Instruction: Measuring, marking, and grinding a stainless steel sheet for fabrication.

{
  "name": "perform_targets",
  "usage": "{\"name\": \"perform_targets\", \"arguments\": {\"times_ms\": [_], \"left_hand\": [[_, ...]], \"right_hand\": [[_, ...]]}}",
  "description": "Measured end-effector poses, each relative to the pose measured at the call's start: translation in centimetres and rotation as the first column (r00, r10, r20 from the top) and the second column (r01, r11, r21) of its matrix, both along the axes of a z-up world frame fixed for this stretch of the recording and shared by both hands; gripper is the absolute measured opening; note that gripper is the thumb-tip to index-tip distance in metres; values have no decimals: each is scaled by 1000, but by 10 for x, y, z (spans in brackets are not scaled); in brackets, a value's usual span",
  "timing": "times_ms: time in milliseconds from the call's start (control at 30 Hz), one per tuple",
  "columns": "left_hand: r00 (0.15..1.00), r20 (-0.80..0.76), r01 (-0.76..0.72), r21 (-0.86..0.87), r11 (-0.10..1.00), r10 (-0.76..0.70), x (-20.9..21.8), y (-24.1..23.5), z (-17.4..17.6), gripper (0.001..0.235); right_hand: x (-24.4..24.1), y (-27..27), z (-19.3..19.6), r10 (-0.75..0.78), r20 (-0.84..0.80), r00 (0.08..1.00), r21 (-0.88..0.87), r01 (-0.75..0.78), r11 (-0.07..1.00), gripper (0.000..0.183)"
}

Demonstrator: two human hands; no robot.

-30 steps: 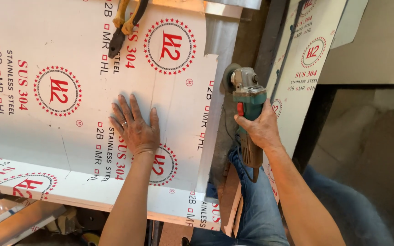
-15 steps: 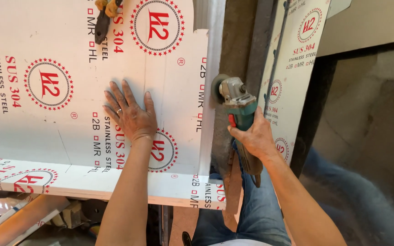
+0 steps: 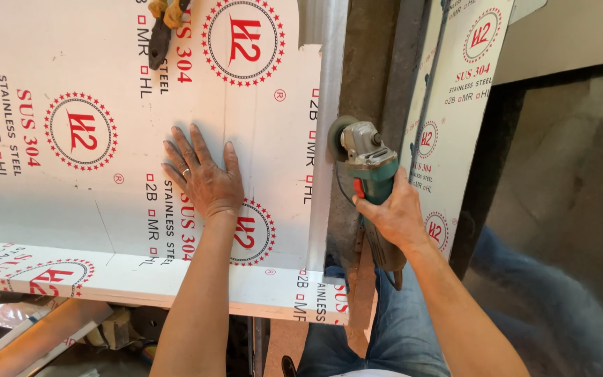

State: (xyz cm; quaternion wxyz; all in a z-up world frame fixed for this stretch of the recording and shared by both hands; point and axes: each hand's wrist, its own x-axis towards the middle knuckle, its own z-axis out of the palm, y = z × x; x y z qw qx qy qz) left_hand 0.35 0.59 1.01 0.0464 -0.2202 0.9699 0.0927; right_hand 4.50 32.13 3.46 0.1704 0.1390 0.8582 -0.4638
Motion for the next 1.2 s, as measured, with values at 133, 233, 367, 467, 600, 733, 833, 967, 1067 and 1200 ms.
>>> {"name": "perform_targets", "arguments": {"times_ms": [133,233,367,467,600,733,833,967,1067,1200], "left_hand": [[1000,-21,-3,1,1000,3,-2,-1,-2,74],[1000,-26,-2,0,1000,2,-1,-1,-3,74],[999,-36,0,-4,1000,0,-1,-1,-3,75],[999,-39,2,-8,1000,-2,-1,-2,-5,75],[999,-42,4,-12,1000,-5,0,-4,-8,74],[999,-46,11,-4,1000,-11,0,-3,-7,74],[999,-42,8,3,1000,-8,0,-3,-5,74],[999,-37,4,5,1000,-4,-1,-2,-2,74],[1000,-32,1,10,1000,0,1,-2,-3,75],[999,-39,7,19,1000,-7,0,-2,-3,75]], "right_hand": [[-24,0,2,-22,1,1000,-62,22,998,70],[-41,2,1,-36,-4,999,-92,35,995,69],[-65,5,-8,-35,-90,995,-138,22,990,65],[-86,6,-8,-31,-39,999,-57,29,998,64],[-106,6,-7,-14,-81,997,-53,10,999,64],[-106,8,-5,-16,-86,996,-96,7,995,64],[-88,10,-7,9,-87,996,-39,-13,999,64],[-55,8,-5,20,-64,998,3,-20,1000,69],[-27,6,-1,10,-74,997,-38,-13,999,65],[5,3,8,18,-42,999,-27,-19,999,70]]}}
